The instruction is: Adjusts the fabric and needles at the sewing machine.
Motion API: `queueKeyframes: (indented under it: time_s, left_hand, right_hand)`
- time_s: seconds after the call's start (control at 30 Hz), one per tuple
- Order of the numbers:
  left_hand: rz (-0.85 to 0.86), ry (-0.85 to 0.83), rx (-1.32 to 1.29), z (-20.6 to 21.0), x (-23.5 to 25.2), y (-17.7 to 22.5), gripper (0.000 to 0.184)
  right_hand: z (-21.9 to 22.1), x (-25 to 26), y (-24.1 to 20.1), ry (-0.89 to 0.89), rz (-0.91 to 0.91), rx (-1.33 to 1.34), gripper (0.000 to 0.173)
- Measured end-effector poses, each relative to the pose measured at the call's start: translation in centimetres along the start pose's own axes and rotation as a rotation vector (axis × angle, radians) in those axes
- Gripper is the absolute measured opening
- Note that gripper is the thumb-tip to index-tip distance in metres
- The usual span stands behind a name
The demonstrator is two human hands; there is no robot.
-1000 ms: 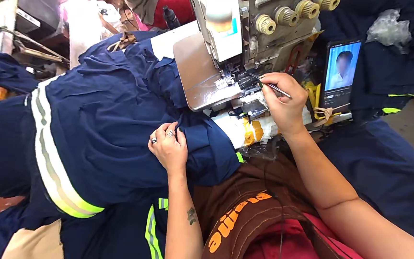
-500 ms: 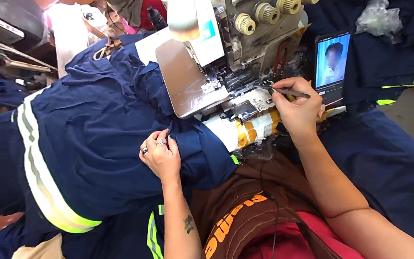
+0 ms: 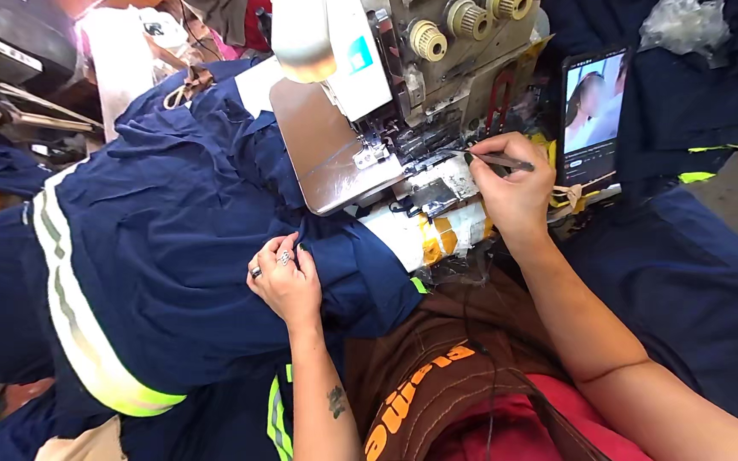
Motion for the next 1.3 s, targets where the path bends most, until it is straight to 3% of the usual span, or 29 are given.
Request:
queueKeyframes:
  time_s: [0.2,0.43,0.6,0.87,1.17,1.3]
  left_hand:
    - [-0.007,0.001,-0.005,0.0,0.0,0.0,0.032]
    - [-0.001,0.003,-0.001,0.0,0.0,0.1,0.032]
    - [-0.004,-0.015,-0.013,-0.1,0.0,0.0,0.032]
    - [-0.009,-0.009,-0.009,0.1,-0.1,-0.2,0.032]
    - [-0.005,-0.009,-0.006,0.1,-0.1,-0.1,0.032]
    - [-0.008,-0.017,-0.009,0.1,-0.1,-0.2,0.032]
  right_hand:
    - [-1.3,0.0,0.3,0.053,-0.072,-0.144,0.009]
    - [-1.1,-1.1,-0.5,0.01,-0.054,-0.003,0.013]
    - [-1.8,-0.1,0.2,0.072,-0.067,-0.13,0.011]
    - [0.0,-0.9,-0.6,-0.015,-0.006,0.017,0.011]
    - [2.5,-0.6,-1.9,-0.019,-0.044,-0.251,0.008]
    - [2.6,-0.4,-1.8,-0.05,0.002,-0.194,0.008]
Point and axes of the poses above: each hand's wrist, its own x-axis towards the middle knuckle, its own z-axis out of the palm, y = z × x, the point moved 7 cm from there along x, towards the middle knuckle, and after that the axes turned 3 degrees about -y, right-handed, at the moved point
